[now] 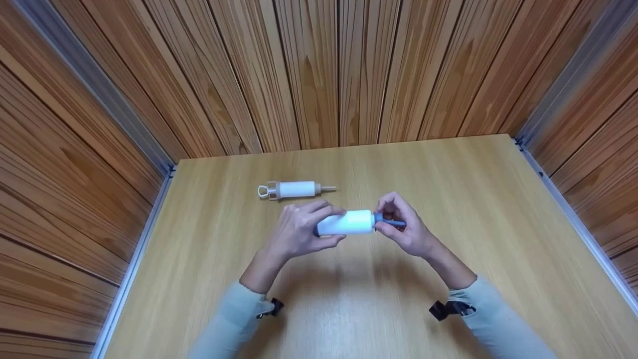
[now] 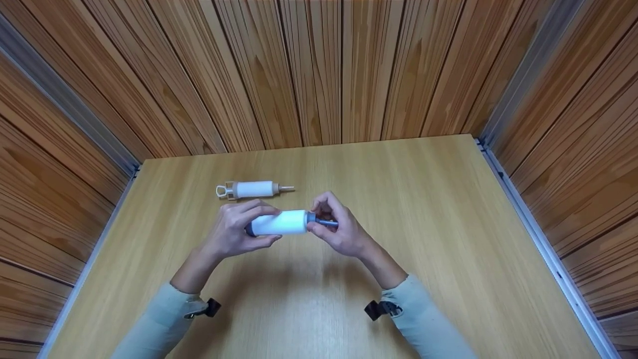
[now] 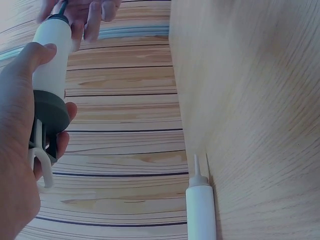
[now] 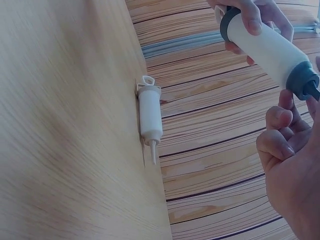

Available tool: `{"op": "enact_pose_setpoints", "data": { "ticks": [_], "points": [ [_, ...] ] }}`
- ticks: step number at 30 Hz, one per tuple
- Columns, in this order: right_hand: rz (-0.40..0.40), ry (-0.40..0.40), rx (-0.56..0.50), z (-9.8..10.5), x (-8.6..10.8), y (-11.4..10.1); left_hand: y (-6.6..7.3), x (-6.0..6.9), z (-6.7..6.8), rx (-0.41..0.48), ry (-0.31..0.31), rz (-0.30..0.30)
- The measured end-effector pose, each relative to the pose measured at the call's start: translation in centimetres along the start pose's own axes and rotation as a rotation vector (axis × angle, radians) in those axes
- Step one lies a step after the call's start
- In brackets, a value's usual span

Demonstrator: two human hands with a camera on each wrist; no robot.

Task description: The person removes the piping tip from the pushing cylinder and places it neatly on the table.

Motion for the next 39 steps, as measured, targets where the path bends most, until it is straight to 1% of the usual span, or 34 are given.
{"op": "enact_pose_setpoints", "data": {
  "ticks": [5,15,25,33,39],
  "points": [
    [0.012,-0.009,-0.017,-0.11,-0.18,-0.13,-0.06,0.04,-0.05,0.008,-0.003,0.005],
    [0.005,-0.016,0.004,-0.06,-0.04,-0.40,-0.14,0.04,-0.04,0.009,-0.006,0.005],
    [0.008,-0.027,0.021,0.02,0.05,-0.44,0.01,-0.17,0.05,-0.007,0.007,-0.018],
    [-0.011,-0.025,-0.075,-0.15,-0.13,-0.27,0.01,-0.25,0.11,-0.012,0.005,-0.019],
    [0.015,-0.033,-0.073,-0.12,-0.31,-0.32,-0.03,-0.26,0.08,-0.006,-0.001,-0.021]
  ]
}}
Point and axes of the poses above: each hand's wrist, its own x-axis away from the middle knuckle, its own z-axis out of the back of the hand, y = z × x, the point moved 4 cm from there along -x, towards the middle knuckle, and after that the axes turned 8 degrees about z, right-handed, at the moved point
